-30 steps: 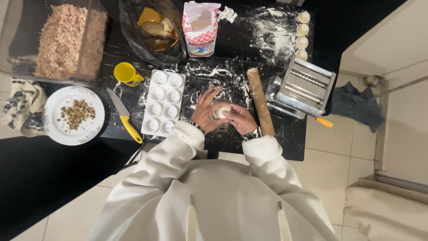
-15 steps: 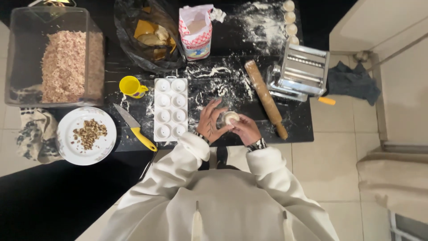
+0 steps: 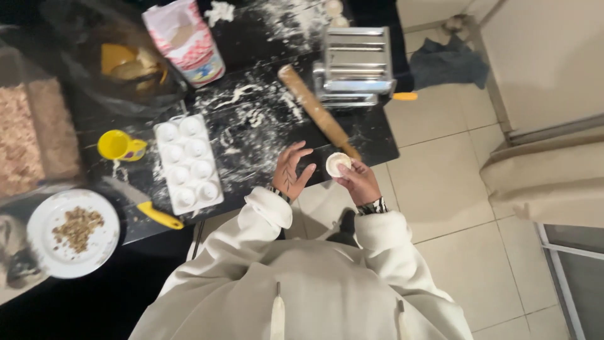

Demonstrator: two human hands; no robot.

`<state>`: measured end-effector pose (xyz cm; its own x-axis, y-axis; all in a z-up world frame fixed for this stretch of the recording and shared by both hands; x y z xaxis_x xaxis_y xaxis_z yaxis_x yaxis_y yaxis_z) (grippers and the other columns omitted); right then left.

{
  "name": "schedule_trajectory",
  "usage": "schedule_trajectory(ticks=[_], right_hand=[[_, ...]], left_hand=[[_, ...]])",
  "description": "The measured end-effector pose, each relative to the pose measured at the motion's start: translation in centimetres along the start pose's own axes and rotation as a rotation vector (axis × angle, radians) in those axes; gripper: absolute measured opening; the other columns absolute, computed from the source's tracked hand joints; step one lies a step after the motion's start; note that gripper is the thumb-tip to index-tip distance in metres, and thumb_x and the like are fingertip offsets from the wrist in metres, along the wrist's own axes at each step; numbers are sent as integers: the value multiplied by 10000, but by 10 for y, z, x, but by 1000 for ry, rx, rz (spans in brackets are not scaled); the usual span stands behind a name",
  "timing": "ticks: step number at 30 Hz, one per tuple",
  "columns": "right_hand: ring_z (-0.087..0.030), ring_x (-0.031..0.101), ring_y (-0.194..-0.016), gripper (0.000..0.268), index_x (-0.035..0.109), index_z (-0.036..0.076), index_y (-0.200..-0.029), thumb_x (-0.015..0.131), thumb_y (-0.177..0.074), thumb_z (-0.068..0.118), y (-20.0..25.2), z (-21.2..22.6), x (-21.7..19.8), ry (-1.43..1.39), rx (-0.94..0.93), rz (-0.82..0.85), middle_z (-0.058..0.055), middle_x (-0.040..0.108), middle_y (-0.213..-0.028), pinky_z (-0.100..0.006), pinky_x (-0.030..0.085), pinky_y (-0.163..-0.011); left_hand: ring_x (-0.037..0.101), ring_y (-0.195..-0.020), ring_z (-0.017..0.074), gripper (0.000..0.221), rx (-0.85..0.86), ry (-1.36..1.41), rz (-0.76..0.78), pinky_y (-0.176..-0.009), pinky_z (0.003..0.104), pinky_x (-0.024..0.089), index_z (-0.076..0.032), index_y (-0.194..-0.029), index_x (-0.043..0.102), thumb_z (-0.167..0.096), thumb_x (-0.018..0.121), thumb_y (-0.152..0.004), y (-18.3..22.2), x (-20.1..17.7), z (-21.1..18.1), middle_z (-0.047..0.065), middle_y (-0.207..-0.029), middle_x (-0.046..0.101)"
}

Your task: Rolling dough, using a mold to shape it, and preparing pieces for a pasta machine.

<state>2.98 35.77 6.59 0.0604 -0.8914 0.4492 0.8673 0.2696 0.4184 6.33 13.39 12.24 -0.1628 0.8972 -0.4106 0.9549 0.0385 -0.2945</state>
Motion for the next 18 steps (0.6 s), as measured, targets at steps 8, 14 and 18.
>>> schedule_trajectory(ticks=[8,14,18], right_hand=[[-132,719,-977,326,678,28,-1212,745,-919,156,7,81,-110,58,-34,-1,-33,748,-1088,-309,601,-855],[-153,715,-972,306,665,9,-1208,744,-940,135,-19,141,-158,130,12,108,-60,743,-1085,-324,591,-838],[-161,717,-982,293,670,2,-1213,729,-953,125,-62,181,-141,185,55,258,-63,740,-1101,-324,598,-859]], left_hand=[[552,-1320,380,380,64,-2,-46,-1109,466,452,-99,-1309,619,-175,729,-953,-43,110,-43,158,-1409,600],[585,-1310,377,377,8,17,-123,-1081,459,483,-96,-1310,617,-159,724,-954,-57,171,-74,157,-1408,610],[579,-1344,382,360,-43,-25,-200,-1096,460,483,-99,-1308,631,-159,713,-962,-70,155,-88,156,-1403,630]])
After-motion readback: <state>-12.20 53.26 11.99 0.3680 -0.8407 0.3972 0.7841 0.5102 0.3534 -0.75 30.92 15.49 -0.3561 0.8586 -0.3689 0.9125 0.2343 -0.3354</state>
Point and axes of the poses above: each hand's wrist, its own y-axis away from the middle knuckle, its own x-axis out of the palm, z = x × y, the point moved 4 cm from there along -y, towards the middle knuckle
